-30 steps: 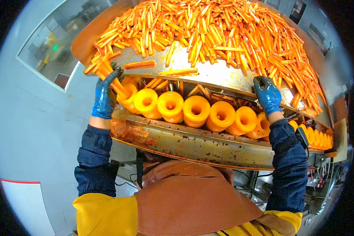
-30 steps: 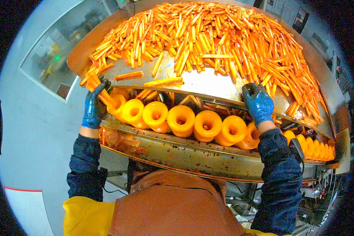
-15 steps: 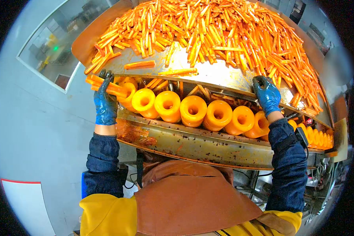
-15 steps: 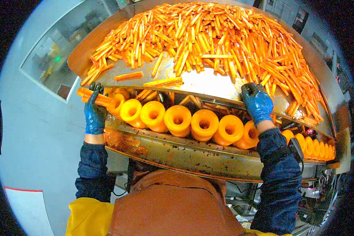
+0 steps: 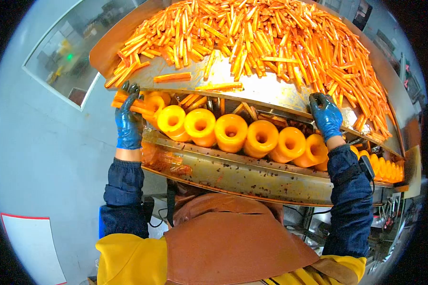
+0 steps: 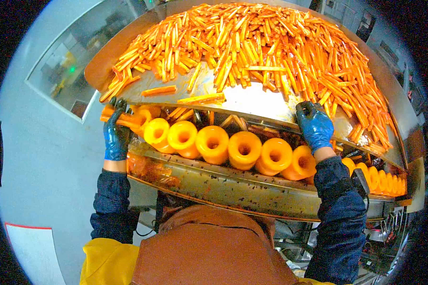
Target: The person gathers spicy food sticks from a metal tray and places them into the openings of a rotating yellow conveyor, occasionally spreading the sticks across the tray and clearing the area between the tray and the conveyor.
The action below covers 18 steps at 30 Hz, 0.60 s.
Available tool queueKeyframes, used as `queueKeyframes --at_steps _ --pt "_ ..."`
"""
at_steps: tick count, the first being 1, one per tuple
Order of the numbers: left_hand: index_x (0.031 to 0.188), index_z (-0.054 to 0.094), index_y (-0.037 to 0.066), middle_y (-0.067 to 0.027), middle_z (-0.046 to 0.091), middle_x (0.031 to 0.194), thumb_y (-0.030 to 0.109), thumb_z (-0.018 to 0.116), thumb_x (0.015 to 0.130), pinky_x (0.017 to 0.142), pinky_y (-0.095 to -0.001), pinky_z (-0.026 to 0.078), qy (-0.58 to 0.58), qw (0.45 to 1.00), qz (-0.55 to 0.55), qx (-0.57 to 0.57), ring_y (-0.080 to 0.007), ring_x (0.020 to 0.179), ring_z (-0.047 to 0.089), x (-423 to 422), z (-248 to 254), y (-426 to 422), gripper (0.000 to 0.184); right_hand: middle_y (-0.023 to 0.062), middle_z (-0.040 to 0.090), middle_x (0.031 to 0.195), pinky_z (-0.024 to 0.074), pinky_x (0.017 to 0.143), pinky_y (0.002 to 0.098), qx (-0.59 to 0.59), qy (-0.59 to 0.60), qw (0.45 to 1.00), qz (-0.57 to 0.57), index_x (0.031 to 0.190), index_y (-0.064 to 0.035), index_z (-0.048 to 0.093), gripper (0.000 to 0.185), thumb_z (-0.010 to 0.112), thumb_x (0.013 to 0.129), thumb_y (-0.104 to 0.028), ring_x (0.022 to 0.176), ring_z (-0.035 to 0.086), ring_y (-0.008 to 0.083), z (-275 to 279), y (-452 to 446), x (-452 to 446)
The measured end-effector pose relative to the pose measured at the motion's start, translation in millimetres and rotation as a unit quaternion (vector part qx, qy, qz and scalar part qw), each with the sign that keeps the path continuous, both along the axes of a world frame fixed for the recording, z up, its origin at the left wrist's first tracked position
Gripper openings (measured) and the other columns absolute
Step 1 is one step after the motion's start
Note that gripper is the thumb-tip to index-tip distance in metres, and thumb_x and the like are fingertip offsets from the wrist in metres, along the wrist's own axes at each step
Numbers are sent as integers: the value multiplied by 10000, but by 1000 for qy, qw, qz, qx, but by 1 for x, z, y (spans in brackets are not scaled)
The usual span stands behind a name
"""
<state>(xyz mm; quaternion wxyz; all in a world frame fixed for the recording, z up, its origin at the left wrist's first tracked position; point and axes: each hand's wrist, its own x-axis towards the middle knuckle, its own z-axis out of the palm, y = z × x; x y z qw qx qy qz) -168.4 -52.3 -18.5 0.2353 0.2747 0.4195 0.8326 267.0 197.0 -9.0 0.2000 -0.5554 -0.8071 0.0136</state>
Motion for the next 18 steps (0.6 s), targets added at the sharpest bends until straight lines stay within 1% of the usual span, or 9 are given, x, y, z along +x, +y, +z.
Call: queueKeyframes --at_steps 2,4,6,9,10,12,13,16,18 --pt "1302 427 32 -111 522 1241 55 572 819 978 -324 405 17 1000 -5 15 -219 1144 502 -7 -12 4 505 151 626 994 472 782 437 -13 -9 1000 -7 973 -146 636 318 483 862 -402 894 599 341 1 -1 -1" --pt "1325 404 27 -117 518 1247 36 547 825 984 -325 397 25 998 -41 -36 -215 1149 500 -8 -15 6 520 147 620 1014 467 795 434 12 23 999 24 972 -148 636 308 488 861 -395 918 593 335 -4 3 3" --pt "1343 385 26 -123 514 1253 38 536 827 992 -325 386 5 997 -62 -43 -216 1154 496 -4 -11 2 537 146 618 1018 466 801 432 3 22 1000 17 974 -149 637 306 492 859 -393 922 591 333 -1 1 1" --pt "1317 412 33 -119 516 1253 74 552 827 992 -341 381 -20 1000 -8 6 -214 1159 492 -12 -9 0 511 145 616 1021 463 810 429 -4 22 1000 9 979 -151 637 306 498 856 -394 930 589 332 -2 1 2" --pt "1317 412 33 -119 516 1253 74 552 827 992 -341 381 -21 1000 -8 5 -214 1159 492 -17 -8 -1 511 146 616 1021 462 813 429 0 25 1000 11 982 -151 637 309 499 854 -396 932 588 332 -3 2 2" --pt "1289 433 32 -118 526 1245 68 542 834 976 -344 392 8 998 54 5 -203 1157 497 -20 5 -3 469 145 616 1024 464 813 429 6 23 1000 13 983 -152 639 314 499 853 -401 933 589 334 -5 2 2" --pt "1311 412 7 -142 511 1267 58 519 836 1004 -363 372 5 998 54 26 -231 1159 502 -21 11 0 489 144 616 1027 465 813 429 13 22 1000 14 984 -152 640 318 499 853 -406 934 589 335 -5 3 2" --pt "1299 421 4 -140 539 1223 49 525 833 994 -354 385 39 997 60 33 -233 1133 518 -47 5 11 479 141 615 1036 466 813 429 0 25 1000 6 982 -151 644 326 499 853 -413 941 589 336 -5 4 2" --pt "1279 440 2 -126 559 1186 58 536 837 980 -341 399 46 997 62 18 -226 1108 530 -48 -2 17 456 141 617 1032 467 814 428 -3 15 1000 0 984 -152 647 328 500 853 -414 942 589 338 -2 1 1"
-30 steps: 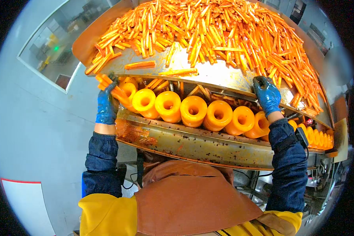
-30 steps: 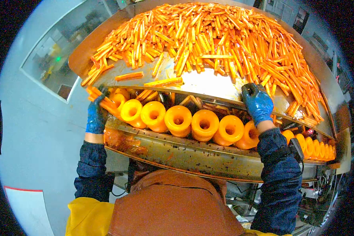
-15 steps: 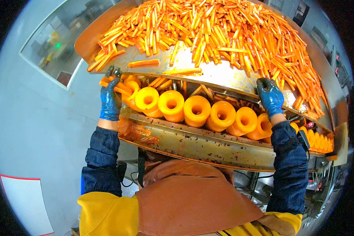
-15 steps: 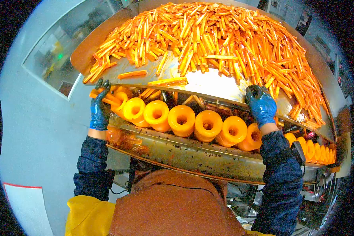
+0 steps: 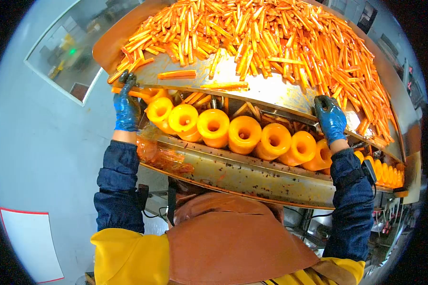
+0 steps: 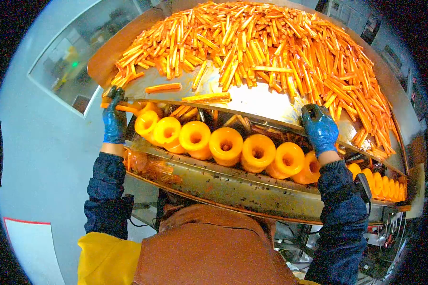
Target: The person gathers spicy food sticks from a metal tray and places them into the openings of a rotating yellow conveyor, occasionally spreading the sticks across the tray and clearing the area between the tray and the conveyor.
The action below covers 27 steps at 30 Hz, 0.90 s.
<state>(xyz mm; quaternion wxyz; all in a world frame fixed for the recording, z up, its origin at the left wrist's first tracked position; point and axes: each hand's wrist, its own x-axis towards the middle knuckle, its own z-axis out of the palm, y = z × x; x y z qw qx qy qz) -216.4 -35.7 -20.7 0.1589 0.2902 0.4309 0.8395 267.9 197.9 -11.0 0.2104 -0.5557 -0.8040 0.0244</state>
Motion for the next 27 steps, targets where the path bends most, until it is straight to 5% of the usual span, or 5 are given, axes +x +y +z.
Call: queueKeyframes --at_steps 13,16,22,26,27 --pt "1319 416 -4 -126 451 1329 102 647 821 1055 -330 292 116 972 54 -198 -210 1228 415 31 4 14 559 121 621 963 475 757 406 53 27 997 49 978 -152 645 272 542 849 -368 861 600 323 -14 10 7" --pt "1314 414 1 -142 468 1308 197 729 767 1025 -319 331 330 913 128 -202 -218 1197 441 -40 8 31 661 120 619 946 476 747 394 40 47 995 72 972 -127 643 253 558 852 -333 840 603 308 -8 6 6" --pt "1411 246 52 -156 442 1321 313 799 684 989 -383 367 183 910 72 -365 -246 1233 407 -211 15 71 950 135 620 914 478 719 382 23 50 996 69 964 -91 639 206 586 845 -250 812 606 298 -1 1 1" --pt "1454 184 153 -106 289 1451 332 494 926 1074 -471 256 91 915 21 -393 -252 1352 244 -191 53 148 638 149 619 927 480 728 373 -10 75 995 61 1000 -73 636 209 607 824 -182 812 602 311 -4 3 1" --pt "1444 225 194 -92 250 1473 277 402 953 1081 -483 247 247 815 22 -523 -244 1365 217 -173 63 172 529 140 619 917 481 726 358 -18 102 992 67 993 -66 636 197 617 817 -153 801 603 293 -2 2 -1"
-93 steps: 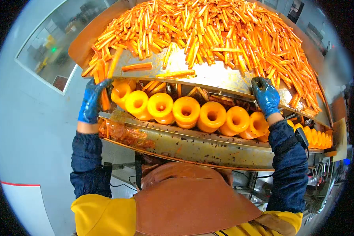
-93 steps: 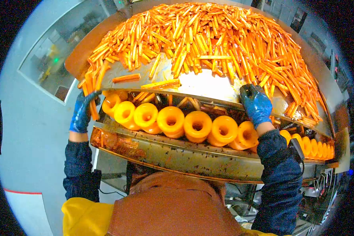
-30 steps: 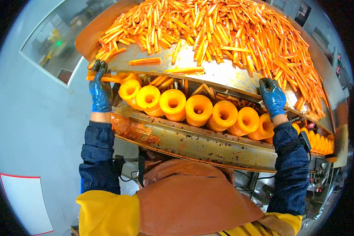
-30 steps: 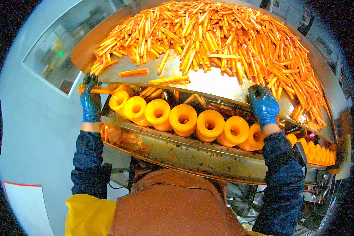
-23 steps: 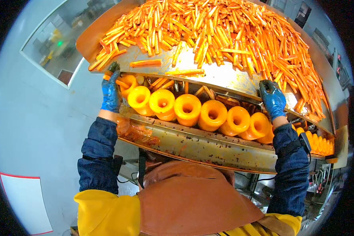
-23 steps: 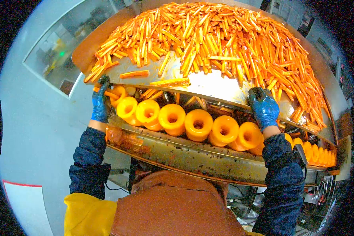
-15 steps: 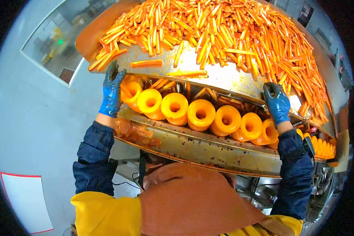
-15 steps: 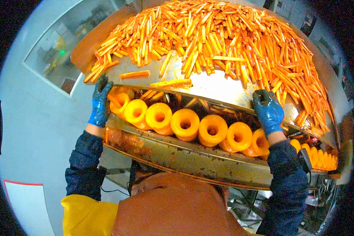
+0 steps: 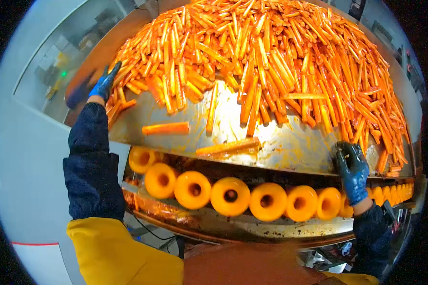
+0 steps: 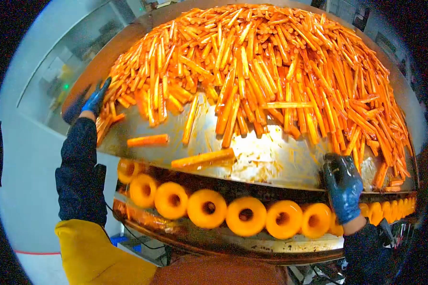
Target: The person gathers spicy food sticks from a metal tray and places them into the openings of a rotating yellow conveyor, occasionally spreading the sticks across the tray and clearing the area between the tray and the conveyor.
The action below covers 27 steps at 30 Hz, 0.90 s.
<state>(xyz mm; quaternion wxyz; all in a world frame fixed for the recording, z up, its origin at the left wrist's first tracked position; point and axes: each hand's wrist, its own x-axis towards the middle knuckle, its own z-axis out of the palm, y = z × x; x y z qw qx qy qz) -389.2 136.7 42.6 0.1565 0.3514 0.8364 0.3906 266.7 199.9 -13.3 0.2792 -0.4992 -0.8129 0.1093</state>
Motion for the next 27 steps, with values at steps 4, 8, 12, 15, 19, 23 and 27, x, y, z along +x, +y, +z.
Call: queueKeyframes --at_steps 4,8,12,15,19,23,27 --pt "1406 325 223 -72 162 1512 150 330 951 1100 -455 245 289 910 -251 -158 -233 1375 211 -34 -29 97 461 109 610 881 479 700 326 16 13 1000 17 1011 -57 626 188 610 825 -82 766 593 239 0 1 -4" --pt "1429 248 87 -124 285 1457 372 534 879 1074 -336 286 204 905 -354 -115 -246 1313 335 57 -9 126 683 92 583 836 470 677 296 -27 48 998 1 1001 -49 632 171 594 837 -75 720 567 192 6 -3 -13" --pt "1414 232 -12 -140 409 1375 417 717 745 1006 -306 354 20 950 -302 -80 -196 1203 449 106 -20 106 931 88 597 853 468 673 299 26 17 999 13 999 -60 637 174 594 846 -133 719 577 202 -7 3 -1" --pt "1379 347 49 -164 611 1124 490 719 711 933 -379 432 109 921 -367 -66 -253 1073 566 134 -21 85 883 94 607 868 473 680 309 8 7 1000 2 1000 -69 640 180 601 841 -144 732 589 213 -2 0 -3" --pt "1365 389 104 -160 627 1079 461 705 738 889 -363 452 211 887 -382 -153 -252 1003 590 158 8 59 787 107 611 885 480 676 325 41 -23 999 13 985 -84 644 185 595 846 -196 733 607 246 -3 1 0" --pt "1312 476 167 -157 624 1090 417 713 750 861 -339 469 244 867 -368 -231 -227 985 602 213 51 15 660 110 623 898 488 673 349 49 -32 998 2 960 -105 646 191 601 842 -249 737 622 263 -1 -2 0" --pt "1368 397 179 -184 558 1202 364 757 682 897 -372 459 339 796 -454 -213 -311 1031 590 247 5 -18 797 101 629 920 497 665 361 102 -39 994 11 951 -128 646 201 589 844 -288 732 630 271 -7 0 4"
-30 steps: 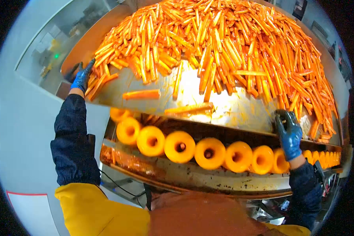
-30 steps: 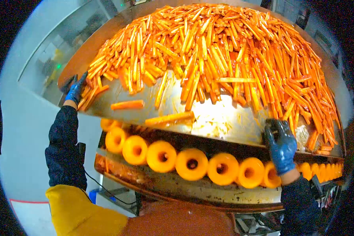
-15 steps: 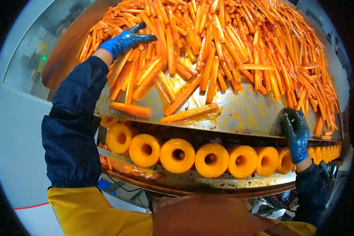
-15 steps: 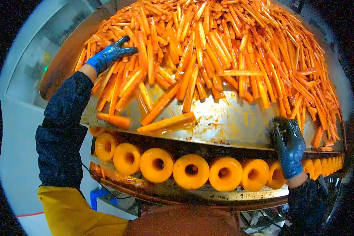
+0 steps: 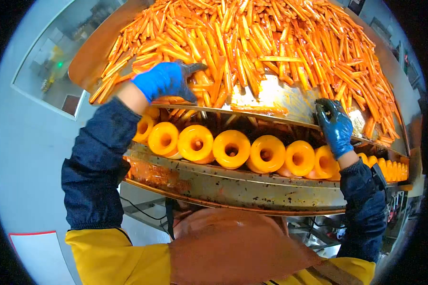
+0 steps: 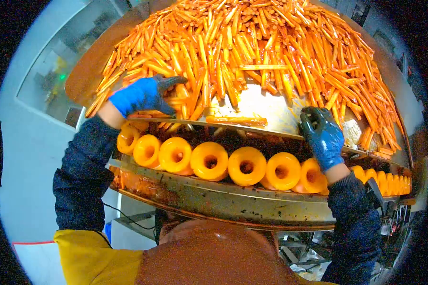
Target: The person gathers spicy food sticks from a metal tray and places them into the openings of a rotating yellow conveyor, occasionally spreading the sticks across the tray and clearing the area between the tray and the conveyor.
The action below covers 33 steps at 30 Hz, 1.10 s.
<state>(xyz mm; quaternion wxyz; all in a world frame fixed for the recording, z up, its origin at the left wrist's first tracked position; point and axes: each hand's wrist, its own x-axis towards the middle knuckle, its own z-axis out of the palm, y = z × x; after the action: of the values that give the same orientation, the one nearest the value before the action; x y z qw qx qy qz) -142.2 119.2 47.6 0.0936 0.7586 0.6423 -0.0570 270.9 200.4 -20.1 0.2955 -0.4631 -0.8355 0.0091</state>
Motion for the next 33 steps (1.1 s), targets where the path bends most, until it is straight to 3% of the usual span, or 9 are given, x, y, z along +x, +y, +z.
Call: queueKeyframes --at_steps 10,16,19,22,24,27,28,30,33 --pt "1146 581 154 -168 621 1031 172 662 731 829 -421 486 97 987 -28 123 -341 953 600 15 -11 27 424 147 621 943 474 778 423 -50 -28 998 -36 954 -132 641 275 522 853 -359 882 595 330 6 -1 0" --pt "1033 606 50 -11 610 916 224 639 826 760 -272 459 -301 904 200 228 -125 839 546 -8 23 -5 272 147 620 966 469 812 425 -44 -30 997 -62 981 -133 636 321 532 835 -399 933 583 323 2 0 1" --pt "1016 628 68 -32 629 920 175 657 815 750 -270 465 -481 808 165 298 -128 806 574 -21 25 -27 229 148 619 977 468 818 428 -71 -29 996 -53 988 -142 636 333 526 833 -416 939 583 321 5 1 1" --pt "1007 627 71 -30 615 960 185 647 831 778 -270 470 -424 841 74 327 -129 830 569 -35 15 -63 211 149 621 975 468 817 428 -87 -33 994 -57 983 -140 639 338 520 835 -420 932 586 321 7 0 -1" --pt "1019 641 65 -30 605 906 215 609 853 709 -267 491 -655 687 276 153 -130 831 568 15 23 -99 226 150 622 970 468 817 427 -97 -35 993 -64 976 -136 641 339 517 837 -419 926 588 321 8 -2 -1" --pt "1031 624 36 -33 626 903 228 607 839 715 -252 471 -658 698 271 84 -135 800 575 32 -16 -125 272 151 625 955 468 812 426 -81 -25 994 -63 956 -129 648 338 514 839 -417 918 591 321 8 -4 -2" --pt "1018 627 29 -26 628 886 193 623 827 734 -256 472 -522 825 171 135 -133 802 577 27 -41 -131 252 151 625 956 468 814 425 -76 -24 995 -65 951 -127 650 341 512 840 -418 920 592 321 8 -3 -2" --pt "1016 634 21 -25 633 873 162 643 812 743 -263 473 -582 761 285 38 -125 805 575 46 -61 -123 248 151 625 958 468 816 423 -71 -25 995 -68 945 -125 653 343 510 840 -418 923 592 320 8 -3 -2" --pt "1023 637 22 -25 638 890 161 653 810 749 -258 465 -500 830 241 59 -118 808 572 51 -67 -133 254 154 621 973 466 820 426 -90 -26 993 -68 949 -131 653 342 509 840 -422 934 590 320 10 -3 -2"
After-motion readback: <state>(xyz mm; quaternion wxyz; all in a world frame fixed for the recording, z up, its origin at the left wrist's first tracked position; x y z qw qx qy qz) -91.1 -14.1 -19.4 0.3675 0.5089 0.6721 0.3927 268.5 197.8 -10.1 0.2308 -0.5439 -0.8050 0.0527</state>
